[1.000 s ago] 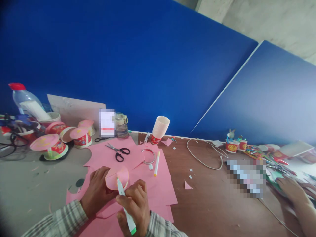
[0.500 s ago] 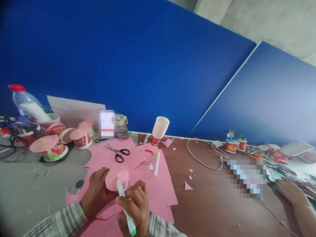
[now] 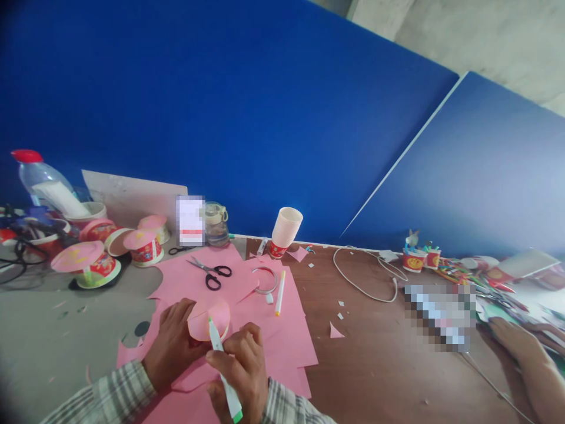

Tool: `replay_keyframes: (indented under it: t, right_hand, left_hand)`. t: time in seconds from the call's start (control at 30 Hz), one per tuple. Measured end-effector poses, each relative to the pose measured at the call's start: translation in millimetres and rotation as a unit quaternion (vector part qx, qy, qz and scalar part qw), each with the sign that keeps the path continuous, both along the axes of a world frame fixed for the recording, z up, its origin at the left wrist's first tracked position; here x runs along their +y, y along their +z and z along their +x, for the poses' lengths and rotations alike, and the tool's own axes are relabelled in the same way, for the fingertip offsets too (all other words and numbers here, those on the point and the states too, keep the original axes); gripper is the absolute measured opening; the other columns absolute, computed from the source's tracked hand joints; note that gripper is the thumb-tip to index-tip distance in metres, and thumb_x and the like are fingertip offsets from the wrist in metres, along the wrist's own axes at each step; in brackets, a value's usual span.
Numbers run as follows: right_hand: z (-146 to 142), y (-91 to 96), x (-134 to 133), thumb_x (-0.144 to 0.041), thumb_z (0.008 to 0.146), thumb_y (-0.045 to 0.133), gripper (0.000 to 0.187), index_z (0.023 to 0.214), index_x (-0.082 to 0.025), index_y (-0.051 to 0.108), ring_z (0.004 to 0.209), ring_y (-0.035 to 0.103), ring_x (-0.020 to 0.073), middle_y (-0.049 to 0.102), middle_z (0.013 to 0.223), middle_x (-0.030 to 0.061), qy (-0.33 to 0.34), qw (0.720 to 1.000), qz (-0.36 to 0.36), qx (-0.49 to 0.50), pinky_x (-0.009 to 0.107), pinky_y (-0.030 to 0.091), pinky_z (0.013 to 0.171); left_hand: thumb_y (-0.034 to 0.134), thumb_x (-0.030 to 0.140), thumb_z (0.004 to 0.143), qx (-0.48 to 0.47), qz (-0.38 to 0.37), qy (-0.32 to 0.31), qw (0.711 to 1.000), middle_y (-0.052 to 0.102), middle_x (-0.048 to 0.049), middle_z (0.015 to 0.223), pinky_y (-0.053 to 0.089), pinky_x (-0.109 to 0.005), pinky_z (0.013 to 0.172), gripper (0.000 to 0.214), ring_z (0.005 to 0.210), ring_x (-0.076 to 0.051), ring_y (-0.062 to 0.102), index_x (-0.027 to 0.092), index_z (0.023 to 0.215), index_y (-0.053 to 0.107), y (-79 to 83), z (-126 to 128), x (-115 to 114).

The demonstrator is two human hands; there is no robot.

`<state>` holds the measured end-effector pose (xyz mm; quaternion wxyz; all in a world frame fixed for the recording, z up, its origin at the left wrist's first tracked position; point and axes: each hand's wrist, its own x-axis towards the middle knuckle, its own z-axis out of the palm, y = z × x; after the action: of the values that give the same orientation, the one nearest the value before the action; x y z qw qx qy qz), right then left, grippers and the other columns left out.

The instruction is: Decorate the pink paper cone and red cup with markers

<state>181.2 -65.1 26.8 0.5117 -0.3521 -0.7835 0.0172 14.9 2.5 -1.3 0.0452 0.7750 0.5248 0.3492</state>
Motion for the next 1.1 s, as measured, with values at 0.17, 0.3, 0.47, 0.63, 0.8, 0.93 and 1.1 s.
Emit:
replay_keyframes:
  t: [0.17,0.3,0.47,0.63,0.8,0.93,1.1]
  right_hand:
    - [-0.5,-3.4,-0.4,-0.034,0.090,0.042,0.026,0.093,-0.018,0.062,0.063,0.053,0.0172,0.054,0.072,0.0014,0.002,1.000,-0.005,-0.001,0.037,0.043,0.066]
    - [0.2,-5.3,-0.1,-0.033,0.088,0.044,0.023,0.092,-0.019,0.062,0.063,0.052,0.0172,0.054,0.072,0.0009,-0.001,1.000,0.000,0.001,0.037,0.043,0.065]
    - [0.8,-9.5,-0.8,-0.029,0.085,0.048,0.019,0.092,-0.019,0.062,0.063,0.053,0.0174,0.054,0.072,0.0007,0.000,1.000,-0.005,-0.004,0.038,0.044,0.066]
    - [1.6,-9.6,-1.4,-0.027,0.085,0.048,0.018,0.094,-0.019,0.061,0.063,0.053,0.0174,0.054,0.072,0.0009,-0.002,1.000,-0.008,-0.003,0.038,0.043,0.067]
    - [1.4,-9.3,-1.2,-0.026,0.084,0.048,0.018,0.094,-0.019,0.061,0.063,0.053,0.0169,0.054,0.072,0.0005,-0.004,1.000,-0.001,-0.004,0.037,0.044,0.066]
    - [0.0,-9.8,-0.9,-0.033,0.087,0.045,0.023,0.089,-0.019,0.062,0.061,0.053,0.0166,0.053,0.070,0.0000,-0.006,1.000,0.006,0.008,0.037,0.044,0.065]
    - [1.0,-10.3,-1.1,-0.029,0.085,0.047,0.018,0.090,-0.019,0.061,0.061,0.053,0.0168,0.053,0.071,0.0003,-0.007,1.000,-0.002,0.001,0.039,0.044,0.065]
  left_hand:
    - [0.065,0.047,0.049,0.004,-0.006,-0.004,1.000,0.055,0.0034,0.070,0.040,-0.036,0.062,0.035,0.069,-0.024,0.054,0.026,0.075,0.055,-0.7,-0.4,0.8]
    - [0.065,0.049,0.048,0.004,0.001,-0.003,1.000,0.055,0.0029,0.071,0.039,-0.037,0.063,0.038,0.070,-0.024,0.054,0.025,0.077,0.054,-1.1,-0.5,1.4]
    - [0.065,0.050,0.048,0.003,0.000,-0.004,1.000,0.054,0.0039,0.068,0.039,-0.036,0.061,0.035,0.067,-0.023,0.054,0.026,0.072,0.055,0.5,0.2,0.5]
    - [0.065,0.049,0.047,0.001,-0.008,-0.002,1.000,0.055,0.0036,0.068,0.041,-0.037,0.061,0.035,0.068,-0.023,0.055,0.026,0.071,0.055,1.2,0.1,0.2]
    - [0.065,0.049,0.047,0.003,-0.009,-0.003,1.000,0.055,0.0038,0.069,0.040,-0.037,0.062,0.038,0.069,-0.024,0.054,0.026,0.074,0.055,0.1,-1.1,0.6]
    - [0.065,0.050,0.048,0.005,-0.008,-0.003,1.000,0.055,0.0037,0.070,0.039,-0.037,0.064,0.038,0.070,-0.024,0.054,0.026,0.075,0.055,-0.8,-1.3,0.4]
    - [0.067,0.053,0.043,-0.001,-0.016,-0.005,1.000,0.055,0.0033,0.070,0.039,-0.037,0.063,0.043,0.070,-0.024,0.054,0.026,0.075,0.055,-0.5,-1.1,1.1]
